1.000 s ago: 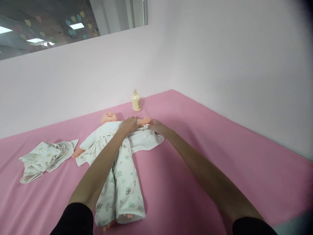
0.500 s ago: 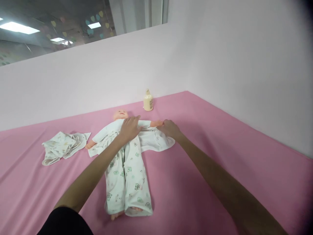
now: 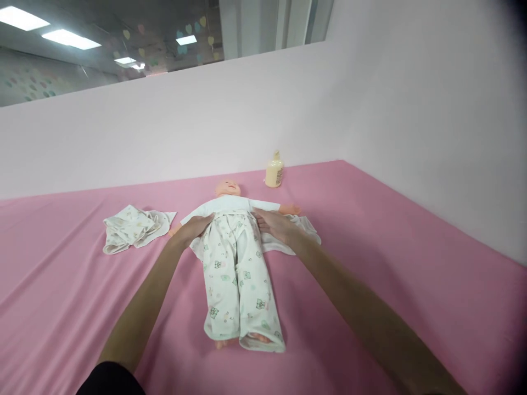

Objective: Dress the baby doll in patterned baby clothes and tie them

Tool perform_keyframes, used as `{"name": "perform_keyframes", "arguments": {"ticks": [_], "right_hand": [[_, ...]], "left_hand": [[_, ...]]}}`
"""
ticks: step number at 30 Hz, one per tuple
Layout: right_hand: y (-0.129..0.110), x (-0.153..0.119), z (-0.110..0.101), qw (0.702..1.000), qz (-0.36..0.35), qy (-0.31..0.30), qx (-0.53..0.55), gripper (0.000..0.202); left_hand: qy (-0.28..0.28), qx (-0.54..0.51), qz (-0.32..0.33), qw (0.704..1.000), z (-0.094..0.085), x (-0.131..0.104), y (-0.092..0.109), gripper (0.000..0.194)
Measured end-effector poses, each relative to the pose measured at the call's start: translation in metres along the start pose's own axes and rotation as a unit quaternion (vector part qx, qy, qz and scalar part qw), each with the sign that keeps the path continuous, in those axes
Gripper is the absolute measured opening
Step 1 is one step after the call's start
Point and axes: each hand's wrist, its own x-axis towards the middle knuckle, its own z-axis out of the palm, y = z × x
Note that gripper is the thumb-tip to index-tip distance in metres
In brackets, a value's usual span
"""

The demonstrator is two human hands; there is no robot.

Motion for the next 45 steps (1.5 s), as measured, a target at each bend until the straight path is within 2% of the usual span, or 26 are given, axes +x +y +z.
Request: {"name": "perform_keyframes", "arguments": {"ticks": [3,5,8,11,14,17,21,24,29,35,40,42,45], "right_hand": [[0.011,0.021,0.008,0.987,0.039,-0.05,0.147,0.03],[0.019,0.031,0.013,0.981,0.021,-0.061,0.18,0.031],[0.027,0.035,0.015,0.98,-0.012,-0.087,0.181,0.033],[0.026,0.025,0.008,0.982,-0.025,-0.119,0.142,0.032],[0.022,0.013,-0.005,0.983,-0.025,-0.15,0.1,0.029],[0.021,0.007,-0.018,0.987,-0.022,-0.138,0.081,0.03],[0.023,0.011,-0.022,0.996,-0.061,-0.064,0.023,0.024],[0.023,0.014,-0.018,0.989,-0.129,-0.009,-0.07,0.02],[0.019,0.011,-0.01,0.932,-0.262,0.049,-0.244,0.02],[0.023,0.016,-0.006,0.879,-0.326,0.091,-0.335,0.015],[0.028,0.02,0.0,0.831,-0.367,0.135,-0.396,0.017],[0.027,0.02,0.002,0.839,-0.36,0.145,-0.382,0.018],[0.022,0.019,0.002,0.893,-0.308,0.141,-0.295,0.025]], "left_hand": [[-0.05,-0.085,0.0,0.995,0.003,0.007,-0.004,0.058],[-0.081,-0.098,0.008,0.992,0.0,0.01,-0.007,0.061],[-0.088,-0.042,0.03,0.995,-0.012,0.007,-0.01,0.062],[-0.08,-0.009,0.042,0.996,-0.027,-0.002,-0.009,0.07],[-0.129,-0.015,0.044,0.991,-0.039,-0.011,-0.008,0.068],[-0.168,-0.021,0.046,0.984,-0.045,-0.015,-0.011,0.057],[-0.204,0.013,0.056,0.977,-0.045,-0.014,-0.017,0.039],[-0.173,0.02,0.08,0.982,-0.041,-0.011,-0.02,0.026],[-0.094,0.025,0.116,0.988,-0.035,-0.01,-0.018,0.024],[-0.035,0.042,0.15,0.987,-0.026,-0.005,-0.021,0.033],[0.003,0.024,0.166,0.986,-0.019,-0.003,-0.021,0.02],[-0.006,0.015,0.167,0.986,-0.019,-0.006,-0.019,0.023],[-0.017,0.018,0.171,0.985,-0.019,-0.008,-0.016,0.032]]}}
